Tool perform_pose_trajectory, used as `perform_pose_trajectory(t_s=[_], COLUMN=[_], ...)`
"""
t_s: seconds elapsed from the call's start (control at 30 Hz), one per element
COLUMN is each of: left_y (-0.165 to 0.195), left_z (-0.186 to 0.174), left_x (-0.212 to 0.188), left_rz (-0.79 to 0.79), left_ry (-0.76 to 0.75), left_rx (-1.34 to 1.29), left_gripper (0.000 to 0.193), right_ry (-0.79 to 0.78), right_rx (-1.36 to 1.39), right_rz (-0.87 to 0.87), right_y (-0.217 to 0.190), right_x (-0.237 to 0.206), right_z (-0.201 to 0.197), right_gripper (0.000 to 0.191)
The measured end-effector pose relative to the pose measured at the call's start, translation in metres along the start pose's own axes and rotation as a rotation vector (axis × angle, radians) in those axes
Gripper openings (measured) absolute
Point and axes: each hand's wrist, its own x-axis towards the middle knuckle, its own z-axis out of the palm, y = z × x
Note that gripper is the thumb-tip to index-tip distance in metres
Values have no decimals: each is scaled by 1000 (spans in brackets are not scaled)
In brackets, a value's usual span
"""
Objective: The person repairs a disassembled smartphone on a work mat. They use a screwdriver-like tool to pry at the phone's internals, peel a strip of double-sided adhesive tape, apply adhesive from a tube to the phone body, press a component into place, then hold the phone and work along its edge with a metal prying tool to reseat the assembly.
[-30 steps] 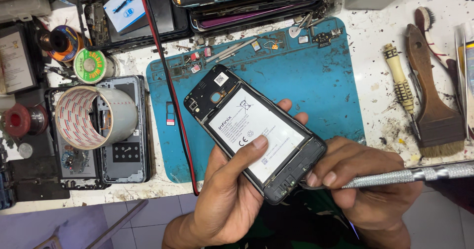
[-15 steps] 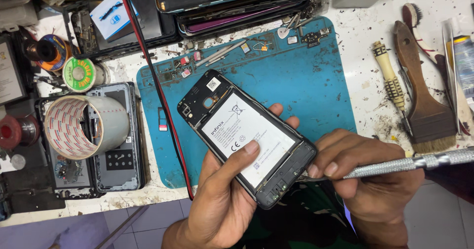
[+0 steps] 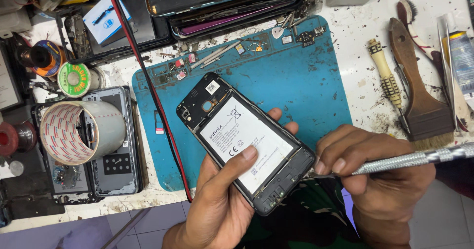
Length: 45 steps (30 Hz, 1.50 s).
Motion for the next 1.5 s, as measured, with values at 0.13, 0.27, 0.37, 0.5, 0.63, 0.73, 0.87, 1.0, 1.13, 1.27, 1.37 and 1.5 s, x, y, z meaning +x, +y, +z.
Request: perform_pose_trajectory(t_s=[0.13,0.27,0.37,0.5,0.63,0.73,0.87,1.0,1.13,1.27,1.37,1.5], left_y=[-2,-4,-5,-5,-8,-11,-13,-16,-16,-17,-15,-10], left_z=[0,1,3,7,11,12,14,18,19,17,14,10], left_x=[0,1,2,5,7,10,13,14,11,9,8,4], left_rz=[-12,-11,-12,16,13,24,41,39,55,49,25,22], left_ry=[23,4,16,-21,-66,-44,-23,-13,-23,-21,-26,-10], left_rx=[2,-16,-40,-60,-71,-65,-70,-52,-52,-45,-50,-78], left_gripper=[59,59,60,60,62,63,62,61,63,64,64,64], right_ry=[46,87,220,217,133,131,-235,-253,165,-158,-566,80], right_rx=[-44,-77,-29,-119,-590,-498,-633,-845,-1043,-899,-692,-1125], right_rz=[-21,-108,-228,-391,-536,-524,-743,-828,-508,-624,-804,-499], right_y=[-1,5,17,34,42,39,35,44,44,29,17,10], right_x=[4,12,14,7,-1,-6,-22,-32,-30,-8,6,11], right_z=[0,-11,-22,-26,-15,-12,-20,-32,-33,-30,-21,-10], right_gripper=[32,31,28,16,24,34,42,33,27,28,29,29])
